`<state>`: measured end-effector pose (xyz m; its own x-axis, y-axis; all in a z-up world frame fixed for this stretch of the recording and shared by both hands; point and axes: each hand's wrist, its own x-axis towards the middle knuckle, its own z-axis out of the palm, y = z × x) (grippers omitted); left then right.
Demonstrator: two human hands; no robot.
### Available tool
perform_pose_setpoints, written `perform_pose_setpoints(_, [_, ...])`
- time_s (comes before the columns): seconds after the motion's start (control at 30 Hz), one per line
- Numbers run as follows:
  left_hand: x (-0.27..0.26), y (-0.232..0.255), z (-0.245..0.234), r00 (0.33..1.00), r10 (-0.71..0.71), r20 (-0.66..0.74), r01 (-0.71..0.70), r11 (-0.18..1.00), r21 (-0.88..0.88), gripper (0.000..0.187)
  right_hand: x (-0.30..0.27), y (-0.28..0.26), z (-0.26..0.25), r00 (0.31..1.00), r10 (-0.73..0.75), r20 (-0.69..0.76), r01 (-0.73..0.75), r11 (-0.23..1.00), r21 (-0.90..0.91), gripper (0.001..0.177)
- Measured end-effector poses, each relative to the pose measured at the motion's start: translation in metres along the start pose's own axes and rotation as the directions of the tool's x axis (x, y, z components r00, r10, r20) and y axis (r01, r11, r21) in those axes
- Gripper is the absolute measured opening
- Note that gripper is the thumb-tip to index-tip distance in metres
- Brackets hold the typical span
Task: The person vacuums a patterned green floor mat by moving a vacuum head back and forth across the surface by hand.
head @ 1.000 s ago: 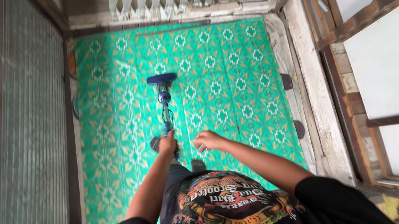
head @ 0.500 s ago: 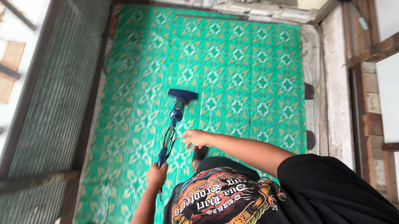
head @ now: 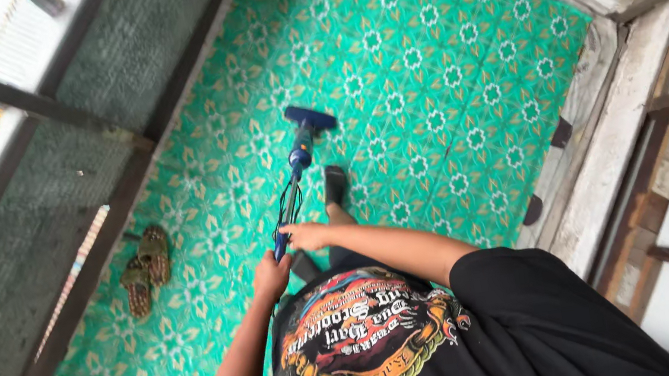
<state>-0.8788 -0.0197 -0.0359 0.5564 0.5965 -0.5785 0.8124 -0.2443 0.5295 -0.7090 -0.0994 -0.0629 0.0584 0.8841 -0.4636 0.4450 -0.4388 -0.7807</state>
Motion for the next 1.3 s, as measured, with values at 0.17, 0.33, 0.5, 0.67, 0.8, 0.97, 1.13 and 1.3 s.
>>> perform_pose_setpoints(0.17, [0.005,0.014,0.024,0.998,0.057,-0.028,-0.059,0.996,-0.073,0.049,-0.017,0.017,-0.010,0.989,-0.130,-0.066,0.136,0.986,0.092,0.065])
perform_pose_setpoints(0.33, [0.038,0.058,0.033,0.999,0.047,-0.026,-0.049,0.992,-0.115,0.048,-0.041,0.034,-0.057,0.958,0.073,-0.276,0.028,0.938,0.344,0.044])
perform_pose_setpoints(0.5, [0.081,0.115,0.036,0.996,0.083,-0.035,-0.085,0.994,-0.063,0.048,-0.071,0.061,-0.120,0.825,0.391,-0.407,-0.048,0.767,0.640,0.034])
perform_pose_setpoints(0.67, [0.118,0.184,0.054,0.998,0.001,0.069,0.010,0.988,-0.154,0.047,-0.110,0.112,-0.189,0.742,0.474,-0.473,-0.002,0.708,0.706,0.026])
perform_pose_setpoints(0.8, [0.151,0.246,0.058,0.997,0.051,0.060,-0.042,0.991,-0.130,0.047,-0.140,0.142,-0.240,0.680,0.519,-0.519,0.098,0.637,0.765,0.025])
perform_pose_setpoints(0.97, [0.201,0.321,0.044,0.996,0.085,0.034,-0.076,0.975,-0.209,0.046,-0.160,0.166,-0.289,0.657,0.601,-0.455,0.096,0.532,0.841,0.026])
perform_pose_setpoints(1.13, [0.245,0.376,0.038,0.999,0.040,0.037,-0.029,0.966,-0.259,0.043,-0.170,0.184,-0.322,0.655,0.619,-0.433,0.124,0.478,0.870,0.026])
perform_pose_setpoints(1.3, [0.287,0.416,0.041,0.995,0.091,0.052,-0.064,0.921,-0.383,0.041,-0.166,0.206,-0.353,0.655,0.628,-0.421,0.118,0.465,0.877,0.027])
